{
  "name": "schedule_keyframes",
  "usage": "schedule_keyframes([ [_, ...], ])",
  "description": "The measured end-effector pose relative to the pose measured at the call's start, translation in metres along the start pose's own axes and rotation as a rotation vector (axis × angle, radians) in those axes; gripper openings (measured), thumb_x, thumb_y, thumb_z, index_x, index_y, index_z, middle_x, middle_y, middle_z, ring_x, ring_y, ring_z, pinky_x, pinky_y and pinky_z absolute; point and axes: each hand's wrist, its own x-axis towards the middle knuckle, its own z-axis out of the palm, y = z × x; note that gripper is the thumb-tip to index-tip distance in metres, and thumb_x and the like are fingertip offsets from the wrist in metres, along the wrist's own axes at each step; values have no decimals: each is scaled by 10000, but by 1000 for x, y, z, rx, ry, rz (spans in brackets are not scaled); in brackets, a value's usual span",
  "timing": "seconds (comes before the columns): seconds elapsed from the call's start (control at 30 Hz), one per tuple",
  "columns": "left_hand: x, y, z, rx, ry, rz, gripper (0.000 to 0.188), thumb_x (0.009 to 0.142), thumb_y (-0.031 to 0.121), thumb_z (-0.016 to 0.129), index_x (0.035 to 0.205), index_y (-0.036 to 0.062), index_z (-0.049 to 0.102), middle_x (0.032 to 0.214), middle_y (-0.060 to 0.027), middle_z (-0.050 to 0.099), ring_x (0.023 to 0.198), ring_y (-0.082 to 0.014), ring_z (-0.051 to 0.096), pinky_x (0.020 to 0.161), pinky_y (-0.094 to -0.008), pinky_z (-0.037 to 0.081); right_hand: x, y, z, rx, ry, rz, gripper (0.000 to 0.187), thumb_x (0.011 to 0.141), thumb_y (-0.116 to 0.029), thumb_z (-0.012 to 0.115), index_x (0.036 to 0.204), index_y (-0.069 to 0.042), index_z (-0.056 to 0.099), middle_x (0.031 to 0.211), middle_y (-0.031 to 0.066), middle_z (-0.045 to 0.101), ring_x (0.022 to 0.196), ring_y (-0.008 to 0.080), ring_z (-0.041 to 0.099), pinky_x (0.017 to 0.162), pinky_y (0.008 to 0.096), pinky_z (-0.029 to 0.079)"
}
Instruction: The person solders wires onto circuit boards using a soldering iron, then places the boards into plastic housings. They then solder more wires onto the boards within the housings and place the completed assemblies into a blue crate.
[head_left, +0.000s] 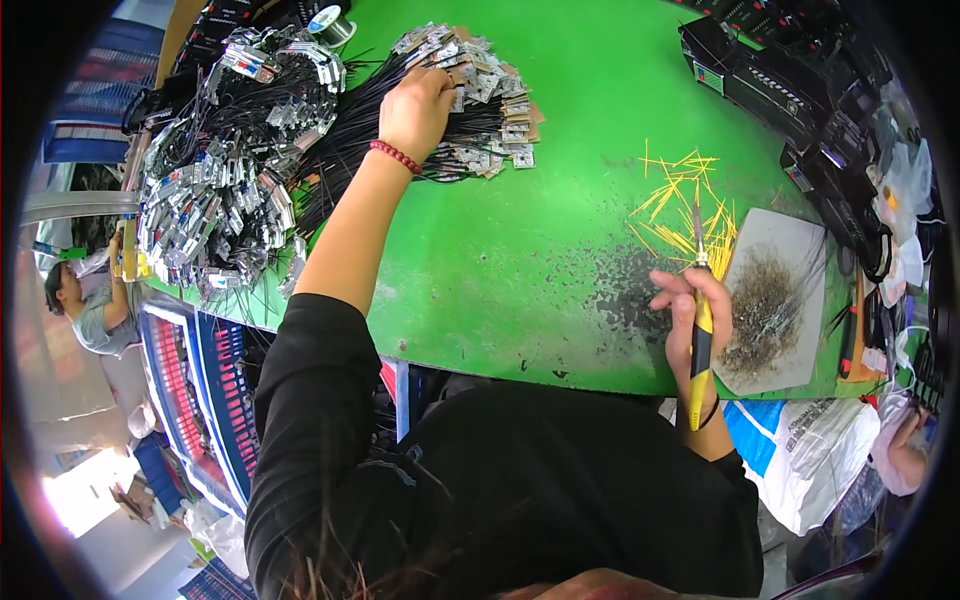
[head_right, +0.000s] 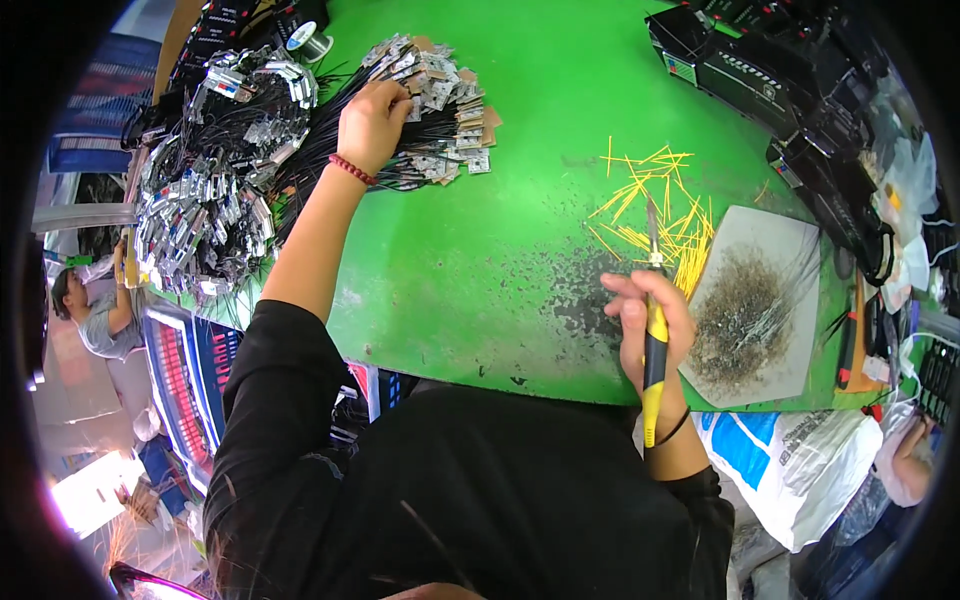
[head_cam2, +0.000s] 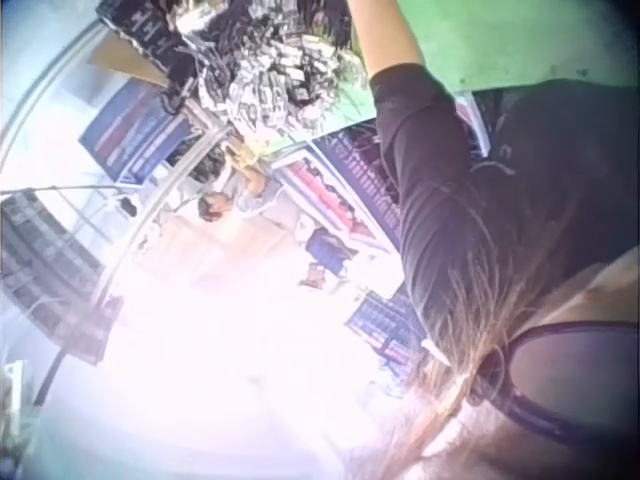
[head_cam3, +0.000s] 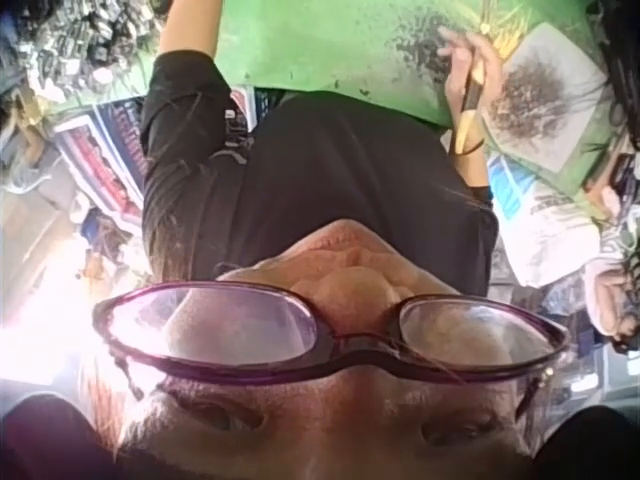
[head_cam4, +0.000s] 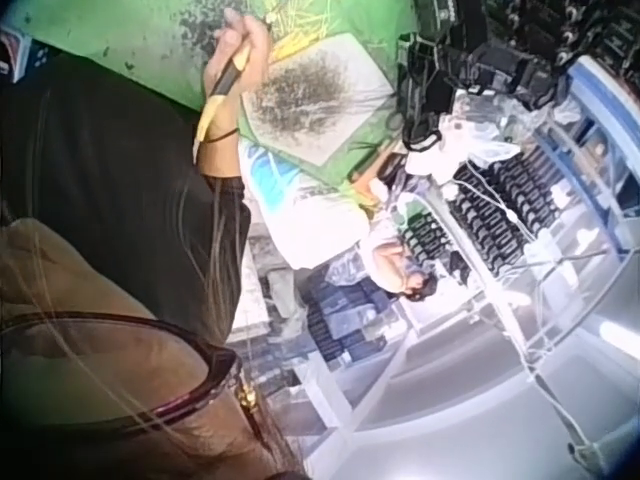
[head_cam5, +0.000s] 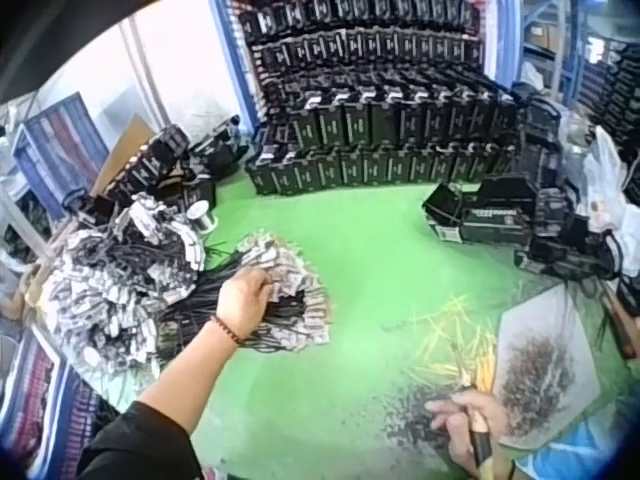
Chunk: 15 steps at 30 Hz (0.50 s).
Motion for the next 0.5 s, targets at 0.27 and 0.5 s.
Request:
schedule_keyframes([
  [0.27, -3, 9, -5, 70, -12, 75, 103, 779, 83, 649, 863, 66, 593, 800, -120, 618, 727, -310, 616, 617, -381, 495, -13, 7, -1, -9, -24, 6, 249, 928, -137, 545, 1118, 19, 504, 905, 196, 678, 631, 139, 616, 594, 257, 510],
  [0.5, -14, 47, -29, -61, 186, 134, 106, 769, 15, 654, 857, 70, 631, 815, -96, 642, 710, -275, 637, 605, -328, 514, -18, 5, -4, 43, -25, 30, 250, 922, -116, 554, 1124, 22, 501, 935, 205, 671, 656, 152, 629, 594, 262, 518],
])
